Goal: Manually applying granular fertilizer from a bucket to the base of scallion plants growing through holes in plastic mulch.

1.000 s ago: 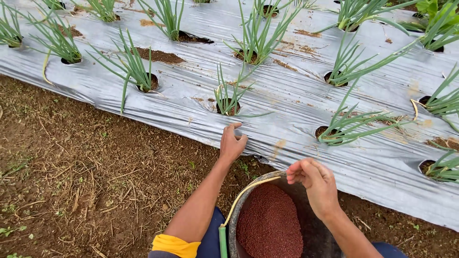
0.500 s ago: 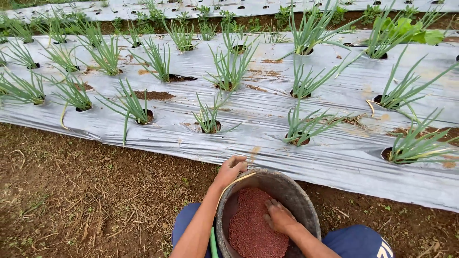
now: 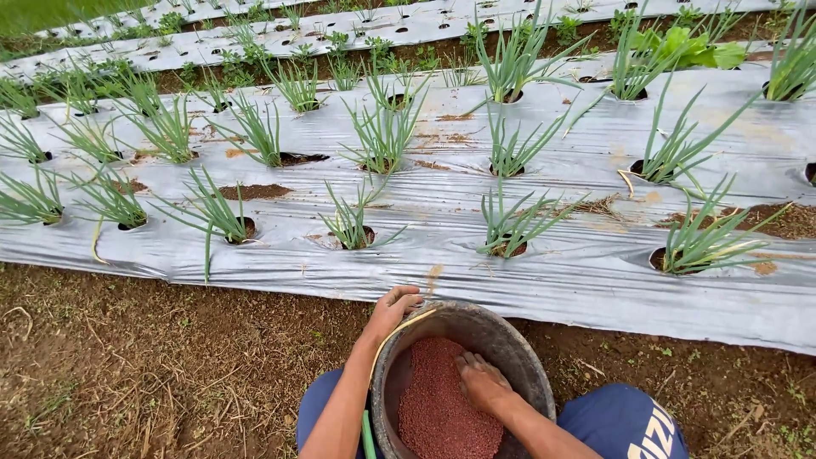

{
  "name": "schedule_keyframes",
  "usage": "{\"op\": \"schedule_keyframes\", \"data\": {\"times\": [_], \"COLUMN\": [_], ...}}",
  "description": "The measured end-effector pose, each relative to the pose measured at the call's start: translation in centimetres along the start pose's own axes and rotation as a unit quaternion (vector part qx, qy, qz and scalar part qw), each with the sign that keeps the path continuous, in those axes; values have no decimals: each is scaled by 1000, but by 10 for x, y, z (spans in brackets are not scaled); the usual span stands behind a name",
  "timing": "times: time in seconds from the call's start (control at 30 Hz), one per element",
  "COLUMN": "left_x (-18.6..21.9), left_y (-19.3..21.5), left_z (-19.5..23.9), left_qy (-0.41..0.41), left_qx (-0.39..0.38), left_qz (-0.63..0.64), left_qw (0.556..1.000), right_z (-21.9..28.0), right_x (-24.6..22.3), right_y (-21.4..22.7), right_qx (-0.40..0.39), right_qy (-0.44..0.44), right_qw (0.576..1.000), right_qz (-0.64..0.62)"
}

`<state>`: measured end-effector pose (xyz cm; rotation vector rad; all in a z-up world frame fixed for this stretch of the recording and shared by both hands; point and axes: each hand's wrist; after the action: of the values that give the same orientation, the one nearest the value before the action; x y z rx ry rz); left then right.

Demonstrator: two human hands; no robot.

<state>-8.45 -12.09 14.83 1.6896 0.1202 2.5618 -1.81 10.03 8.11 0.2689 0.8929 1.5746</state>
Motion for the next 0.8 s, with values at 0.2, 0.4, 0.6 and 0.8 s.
{"op": "schedule_keyframes", "data": {"times": [0.2, 0.4, 0.6, 0.8], "left_x": [-5, -16, -6, -13], "left_y": [2, 4, 1, 1], "left_z": [-4, -14, -4, -10], "left_qy": [-8, -28, -24, -39], "left_qx": [-5, -12, -11, -15], "left_qz": [-21, -17, -21, -8], "left_qw": [1000, 999, 999, 999], "right_z": [-15, -17, -19, 10], "right_x": [5, 9, 14, -7], "right_y": [-5, -11, -11, 11], "right_qx": [-30, 2, 1, 12], "right_qy": [-65, -1, -4, -10], "right_qw": [978, 1000, 998, 986], "right_qz": [-196, -26, -58, -164]}}
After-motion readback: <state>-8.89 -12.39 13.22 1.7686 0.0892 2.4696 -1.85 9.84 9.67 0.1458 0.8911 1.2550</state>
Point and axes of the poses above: each hand's wrist, its own z-axis away from the middle knuckle, its own y-axis out of the back of the hand, x = y × z, and after that the axes turned 2 degrees about z, right-handed
